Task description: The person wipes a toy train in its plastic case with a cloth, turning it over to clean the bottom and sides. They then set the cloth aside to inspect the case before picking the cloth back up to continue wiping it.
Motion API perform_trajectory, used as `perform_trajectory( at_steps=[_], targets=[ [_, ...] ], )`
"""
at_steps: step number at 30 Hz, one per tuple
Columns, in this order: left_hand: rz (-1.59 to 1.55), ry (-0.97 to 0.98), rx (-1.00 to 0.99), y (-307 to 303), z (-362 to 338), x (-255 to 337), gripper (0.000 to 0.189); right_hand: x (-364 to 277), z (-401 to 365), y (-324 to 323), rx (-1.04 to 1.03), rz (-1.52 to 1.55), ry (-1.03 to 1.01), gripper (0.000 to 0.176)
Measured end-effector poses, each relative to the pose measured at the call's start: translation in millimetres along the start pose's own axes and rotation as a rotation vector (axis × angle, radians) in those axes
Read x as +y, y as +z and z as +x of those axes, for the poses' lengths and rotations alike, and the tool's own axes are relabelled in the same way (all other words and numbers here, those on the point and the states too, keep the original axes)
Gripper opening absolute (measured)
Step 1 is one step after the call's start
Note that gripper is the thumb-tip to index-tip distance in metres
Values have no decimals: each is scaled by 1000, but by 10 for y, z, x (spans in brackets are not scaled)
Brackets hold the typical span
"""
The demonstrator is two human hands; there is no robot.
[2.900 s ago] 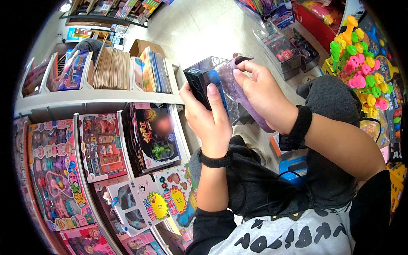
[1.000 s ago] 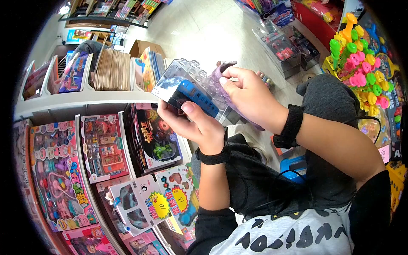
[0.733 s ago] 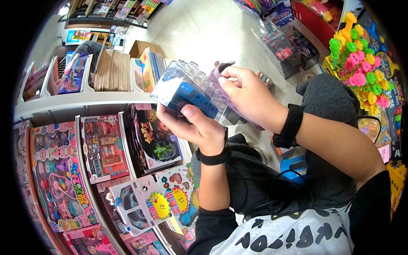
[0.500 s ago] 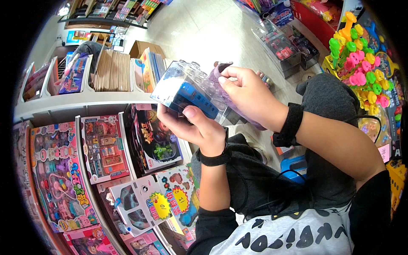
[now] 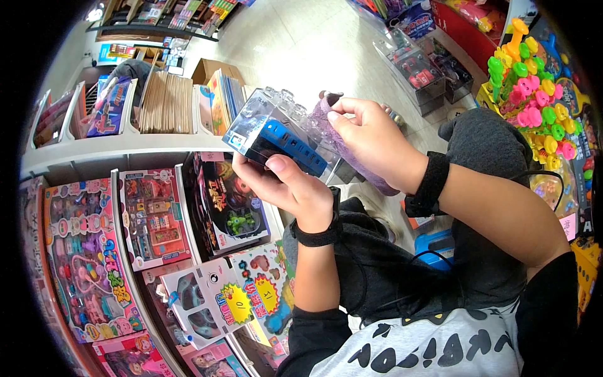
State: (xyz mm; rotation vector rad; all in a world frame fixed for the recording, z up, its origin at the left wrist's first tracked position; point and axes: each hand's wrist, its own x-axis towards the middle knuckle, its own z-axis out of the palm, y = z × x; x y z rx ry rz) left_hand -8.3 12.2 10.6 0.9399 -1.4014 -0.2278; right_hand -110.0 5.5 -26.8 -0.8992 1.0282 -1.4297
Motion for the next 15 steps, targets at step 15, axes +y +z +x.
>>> perform_trajectory(
  at_steps=[15],
  targets=[
    [-37, 2, -31, 5, -15, 8, 62, 49, 20, -2, 3, 4, 12, 23]
  ],
)
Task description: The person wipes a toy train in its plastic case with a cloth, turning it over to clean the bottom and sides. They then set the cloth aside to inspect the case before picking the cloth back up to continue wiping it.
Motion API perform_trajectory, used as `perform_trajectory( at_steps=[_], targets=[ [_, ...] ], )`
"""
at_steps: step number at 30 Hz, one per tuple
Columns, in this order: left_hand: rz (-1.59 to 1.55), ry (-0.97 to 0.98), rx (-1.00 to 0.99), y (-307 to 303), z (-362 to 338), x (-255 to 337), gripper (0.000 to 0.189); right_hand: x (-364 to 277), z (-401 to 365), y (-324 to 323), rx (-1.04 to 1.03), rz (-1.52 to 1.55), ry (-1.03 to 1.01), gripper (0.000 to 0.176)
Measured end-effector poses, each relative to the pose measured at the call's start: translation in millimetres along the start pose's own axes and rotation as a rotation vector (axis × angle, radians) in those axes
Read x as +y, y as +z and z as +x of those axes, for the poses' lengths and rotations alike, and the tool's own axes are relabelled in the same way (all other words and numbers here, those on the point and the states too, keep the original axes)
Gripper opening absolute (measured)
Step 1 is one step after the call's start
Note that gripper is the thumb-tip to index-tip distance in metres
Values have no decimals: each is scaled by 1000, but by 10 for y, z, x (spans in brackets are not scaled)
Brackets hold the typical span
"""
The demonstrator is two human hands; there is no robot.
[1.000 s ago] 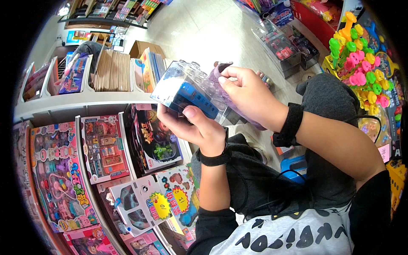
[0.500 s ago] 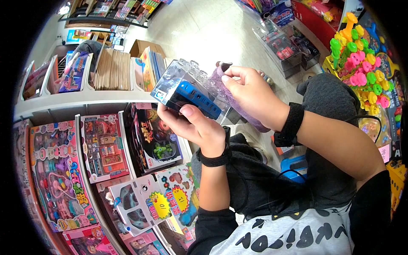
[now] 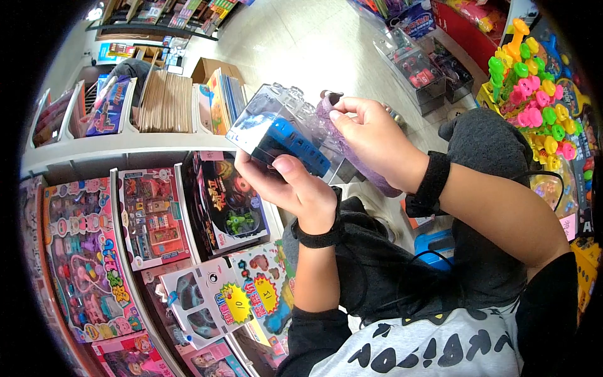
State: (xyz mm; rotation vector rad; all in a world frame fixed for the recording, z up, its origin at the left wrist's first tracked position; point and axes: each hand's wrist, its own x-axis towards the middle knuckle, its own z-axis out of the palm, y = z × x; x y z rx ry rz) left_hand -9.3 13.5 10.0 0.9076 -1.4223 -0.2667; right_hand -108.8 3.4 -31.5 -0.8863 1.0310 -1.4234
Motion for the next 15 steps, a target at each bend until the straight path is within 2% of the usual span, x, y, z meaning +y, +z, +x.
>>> perform_trajectory(
  at_steps=[5, 8, 10, 12, 13, 14, 15],
  targets=[
    [24, -22, -36, 17, -23, 95, 64, 83, 22, 35, 13, -8, -12, 23],
    [2, -3, -43, 32, -37, 104, 66, 71, 4, 35, -28, 128, 95, 23],
    [-22, -18, -71, -12, -20, 70, 65, -30, -17, -16, -113, 162, 195, 15],
    [-35, -63, 26, -33, 44, -4, 61, -137, -22, -47, -150, 231, 212, 16],
    [-77, -268, 29, -67, 87, 56, 60, -185, -22, -60, -185, 301, 229, 16],
    [-95, -348, 57, -107, 136, -6, 59, -220, -25, -69, -185, 300, 228, 16],
    [-238, -480, 73, -104, 183, 12, 58, -246, -31, -75, -200, 289, 255, 16]
  ],
)
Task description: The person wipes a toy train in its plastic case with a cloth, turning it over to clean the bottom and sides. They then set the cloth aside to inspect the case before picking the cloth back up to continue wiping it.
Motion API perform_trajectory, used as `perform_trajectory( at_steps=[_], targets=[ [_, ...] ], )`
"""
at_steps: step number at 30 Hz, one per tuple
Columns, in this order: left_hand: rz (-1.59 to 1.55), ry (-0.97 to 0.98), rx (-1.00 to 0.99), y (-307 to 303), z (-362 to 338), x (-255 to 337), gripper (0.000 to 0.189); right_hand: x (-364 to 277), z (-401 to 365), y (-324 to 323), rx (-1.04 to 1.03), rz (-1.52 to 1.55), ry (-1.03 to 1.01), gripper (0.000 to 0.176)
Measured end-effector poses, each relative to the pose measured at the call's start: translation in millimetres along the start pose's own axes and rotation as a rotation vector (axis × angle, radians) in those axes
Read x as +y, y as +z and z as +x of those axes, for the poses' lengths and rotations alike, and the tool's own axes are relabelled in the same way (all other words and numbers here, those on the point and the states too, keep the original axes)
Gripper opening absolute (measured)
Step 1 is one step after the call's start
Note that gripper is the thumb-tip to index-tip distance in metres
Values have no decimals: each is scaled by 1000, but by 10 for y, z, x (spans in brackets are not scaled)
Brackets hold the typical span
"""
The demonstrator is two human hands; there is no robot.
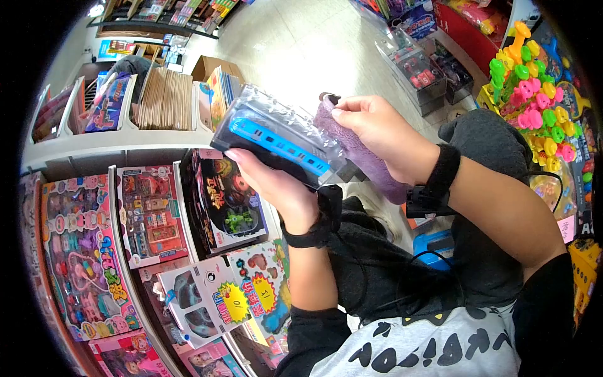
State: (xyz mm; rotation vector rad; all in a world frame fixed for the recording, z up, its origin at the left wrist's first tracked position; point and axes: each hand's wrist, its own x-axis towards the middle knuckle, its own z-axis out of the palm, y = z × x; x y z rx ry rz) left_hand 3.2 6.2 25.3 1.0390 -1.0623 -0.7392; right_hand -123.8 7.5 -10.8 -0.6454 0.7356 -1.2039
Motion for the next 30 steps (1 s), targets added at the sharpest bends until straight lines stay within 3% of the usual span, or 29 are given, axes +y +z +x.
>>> perform_trajectory(
  at_steps=[1, 8, 13, 15, 26, 30],
  targets=[
    [-139, -136, -2, 19, 17, 31, 57, -15, -9, 3, -10, -9, 30, 17],
    [-168, -286, -107, -26, 89, -25, 57, -72, -59, 23, -42, 60, 31, 18],
    [-79, -284, -150, -3, 86, -81, 56, -77, -67, 23, -25, 67, 56, 17],
    [154, -222, -212, 41, 44, -44, 58, -65, -50, -2, -9, 96, 83, 17],
    [168, -194, -502, 75, -17, -28, 52, -283, -33, -138, 92, 181, 123, 16],
    [265, -69, -592, 2, 15, -69, 47, -311, 25, -258, -25, 301, 126, 14]
  ],
)
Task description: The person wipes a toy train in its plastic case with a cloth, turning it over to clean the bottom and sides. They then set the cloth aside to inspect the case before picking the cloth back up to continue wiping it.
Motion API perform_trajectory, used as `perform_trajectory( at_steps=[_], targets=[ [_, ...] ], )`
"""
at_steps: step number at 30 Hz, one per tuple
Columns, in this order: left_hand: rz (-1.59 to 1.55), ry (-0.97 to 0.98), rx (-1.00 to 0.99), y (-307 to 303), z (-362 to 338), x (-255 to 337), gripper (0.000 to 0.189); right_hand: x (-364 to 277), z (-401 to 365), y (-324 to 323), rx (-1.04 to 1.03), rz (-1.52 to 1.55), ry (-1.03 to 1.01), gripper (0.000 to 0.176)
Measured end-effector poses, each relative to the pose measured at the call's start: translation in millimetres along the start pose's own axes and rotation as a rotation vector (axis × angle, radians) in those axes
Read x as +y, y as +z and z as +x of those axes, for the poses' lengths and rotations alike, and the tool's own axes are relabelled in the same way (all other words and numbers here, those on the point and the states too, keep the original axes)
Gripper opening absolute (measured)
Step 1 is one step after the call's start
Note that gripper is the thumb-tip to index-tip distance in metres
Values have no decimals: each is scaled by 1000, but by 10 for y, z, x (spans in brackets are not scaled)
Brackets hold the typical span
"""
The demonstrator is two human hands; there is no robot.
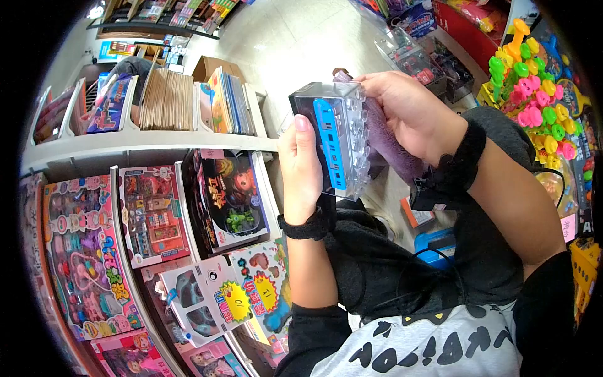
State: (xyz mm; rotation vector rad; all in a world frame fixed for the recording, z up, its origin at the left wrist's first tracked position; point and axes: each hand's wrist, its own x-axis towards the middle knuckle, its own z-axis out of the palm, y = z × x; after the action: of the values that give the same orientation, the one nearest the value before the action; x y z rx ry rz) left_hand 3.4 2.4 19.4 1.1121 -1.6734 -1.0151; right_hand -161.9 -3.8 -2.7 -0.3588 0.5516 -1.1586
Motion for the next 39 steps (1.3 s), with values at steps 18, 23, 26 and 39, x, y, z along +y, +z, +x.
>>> perform_trajectory(
  at_steps=[18, 23, 26, 39],
  targets=[
    [499, 66, -78, -100, -108, -53, 38, -45, -164, 37, 55, -411, -302, 15],
    [644, 41, -65, -49, -119, -28, 40, 10, -131, -2, 90, -558, -322, 14],
    [715, -33, -68, -48, -140, -28, 40, 51, -98, -45, 110, -694, -402, 14],
    [791, -100, 4, -54, -120, -142, 45, 97, -105, 24, 51, -745, -430, 13]
  ],
)
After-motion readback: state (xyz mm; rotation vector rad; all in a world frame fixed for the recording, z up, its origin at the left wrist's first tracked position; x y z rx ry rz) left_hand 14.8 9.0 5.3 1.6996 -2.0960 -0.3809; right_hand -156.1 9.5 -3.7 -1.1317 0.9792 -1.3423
